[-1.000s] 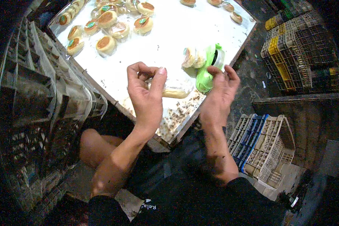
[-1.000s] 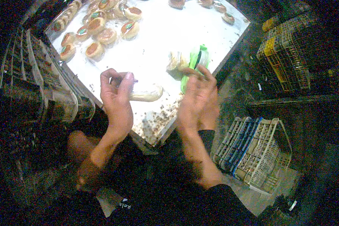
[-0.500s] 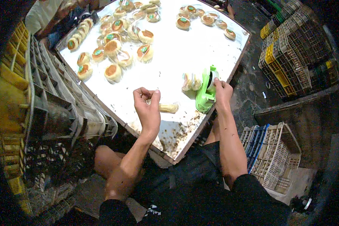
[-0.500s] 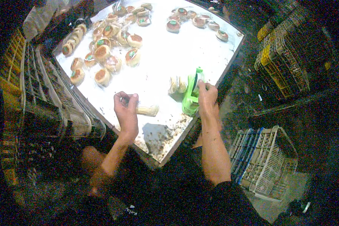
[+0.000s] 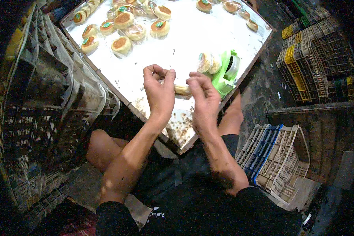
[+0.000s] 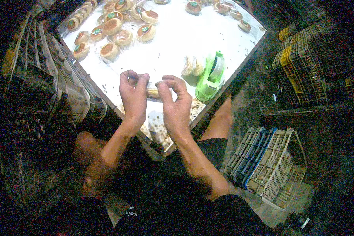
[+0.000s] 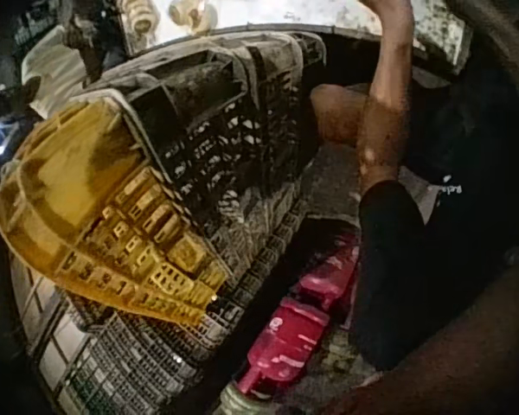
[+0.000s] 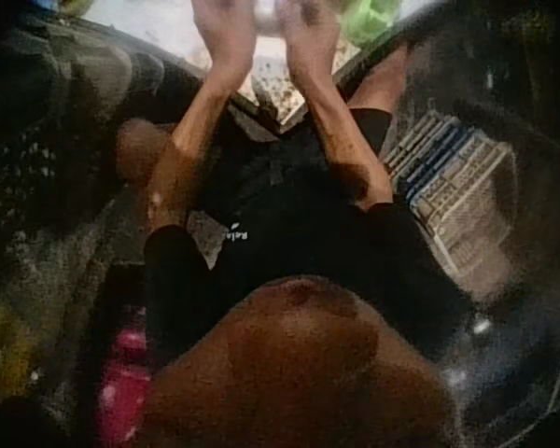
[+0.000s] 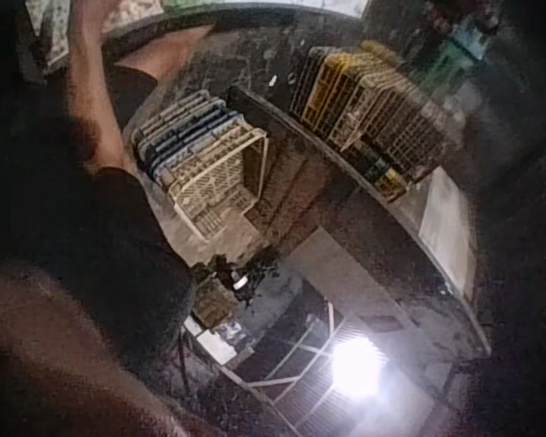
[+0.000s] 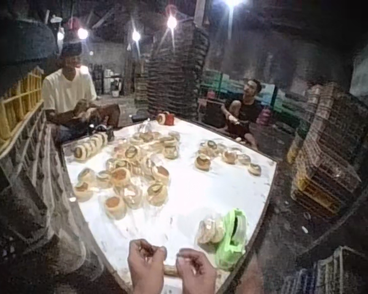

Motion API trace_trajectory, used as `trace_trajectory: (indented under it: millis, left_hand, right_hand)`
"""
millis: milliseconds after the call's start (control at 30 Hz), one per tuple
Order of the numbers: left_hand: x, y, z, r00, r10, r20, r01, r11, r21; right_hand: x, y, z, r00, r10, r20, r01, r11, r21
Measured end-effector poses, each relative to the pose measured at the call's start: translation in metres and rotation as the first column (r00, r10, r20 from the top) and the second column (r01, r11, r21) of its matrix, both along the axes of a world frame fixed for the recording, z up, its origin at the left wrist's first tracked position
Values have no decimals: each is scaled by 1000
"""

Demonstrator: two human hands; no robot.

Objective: The person wraps individual round pastries in clear plastic film using a handheld dispenser, then places the wrapped items into a nearby crate. The process is repeated for multiple pastries on a white table.

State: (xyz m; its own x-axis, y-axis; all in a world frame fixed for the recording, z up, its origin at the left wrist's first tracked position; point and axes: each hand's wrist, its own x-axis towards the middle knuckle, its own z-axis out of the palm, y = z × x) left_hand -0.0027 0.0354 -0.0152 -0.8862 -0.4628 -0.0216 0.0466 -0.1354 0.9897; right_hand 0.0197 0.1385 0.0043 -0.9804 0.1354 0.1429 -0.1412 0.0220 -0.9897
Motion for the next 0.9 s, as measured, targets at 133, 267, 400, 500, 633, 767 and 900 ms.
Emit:
trace_trajectory:
  millis: [133, 267, 400, 500, 633, 767, 900]
  left_hand:
    - [7, -3, 27, 974, -221, -48, 209, 961, -182]
    - [-10, -3, 33, 956, -279, -94, 288, 953, 97]
    - [-42, -3, 10, 924, -382, 19, 305, 766, 566]
    - [-80, 6, -26, 897, -433, 88, 378, 855, 355]
    - [-115, 37, -32, 779, -582, 234, 573, 812, 111]
    - [-109, 34, -26, 860, -464, 214, 482, 875, -39]
    - [-93, -9, 6, 947, -293, 130, 301, 952, -47]
  right_hand:
    - [-6, 5, -14, 953, 159, 260, -66, 940, -334]
    - [-16, 41, -7, 687, 570, 451, -243, 765, -596]
    - [-58, 29, -12, 934, 202, 295, -80, 923, -377]
    - [-89, 46, -26, 994, -7, 108, 0, 998, 65]
    - [-136, 68, -15, 998, -61, 1, 57, 947, 316]
    - [-225, 45, -35, 995, 65, -72, -13, 830, 557]
    - [-304, -28, -77, 897, -16, 441, -310, 689, 655]
